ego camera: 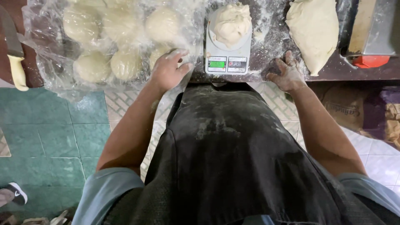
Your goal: Weighing and shaping pieces of dough into uniform balls.
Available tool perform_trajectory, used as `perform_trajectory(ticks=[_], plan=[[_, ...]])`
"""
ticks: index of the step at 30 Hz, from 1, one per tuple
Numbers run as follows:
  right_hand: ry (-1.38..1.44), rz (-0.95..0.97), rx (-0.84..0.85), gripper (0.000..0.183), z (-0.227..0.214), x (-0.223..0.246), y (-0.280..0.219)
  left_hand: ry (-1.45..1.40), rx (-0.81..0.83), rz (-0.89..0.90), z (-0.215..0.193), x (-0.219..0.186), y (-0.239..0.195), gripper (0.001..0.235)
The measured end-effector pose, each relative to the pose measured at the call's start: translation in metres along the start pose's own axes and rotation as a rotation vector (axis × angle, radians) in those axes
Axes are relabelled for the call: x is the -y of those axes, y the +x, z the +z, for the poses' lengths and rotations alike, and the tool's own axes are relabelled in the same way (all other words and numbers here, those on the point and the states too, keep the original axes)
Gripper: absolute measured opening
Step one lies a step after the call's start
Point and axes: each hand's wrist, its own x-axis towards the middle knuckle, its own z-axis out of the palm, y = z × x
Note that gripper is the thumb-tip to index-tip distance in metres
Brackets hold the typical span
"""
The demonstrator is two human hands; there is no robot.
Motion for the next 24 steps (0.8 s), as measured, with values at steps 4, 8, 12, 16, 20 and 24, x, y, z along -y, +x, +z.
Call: perform_trajectory(ticks=[4,8,12,16,20,24], plan=[[0.012,0.026,0.029,0.088,-0.006,0.003,-0.003,0.016,-0.013,0.068,0.004,-0.020,0.021,0.044],[0.041,-0.013,0.012,0.088,0.003,-0.010,0.007,-0.041,-0.016,0.054,0.015,-0.029,0.040,0.040],[-0.005,-0.048,0.015,0.089,0.005,-0.017,0.013,0.106,-0.036,0.021,0.045,-0.016,0.072,0.029],[0.030,0.002,0.079,0.089,-0.028,0.021,0.002,0.018,0.047,-0.229,0.039,-0.060,0.099,0.049],[0.098,-0.075,-0.011,0.090,-0.081,0.110,-0.018,-0.025,0.117,-0.291,0.068,-0.070,0.135,0.072],[-0.077,-0.665,-0.381,0.101,-0.047,0.133,0.052,0.201,-0.086,-0.170,0.130,-0.026,0.166,0.046]])
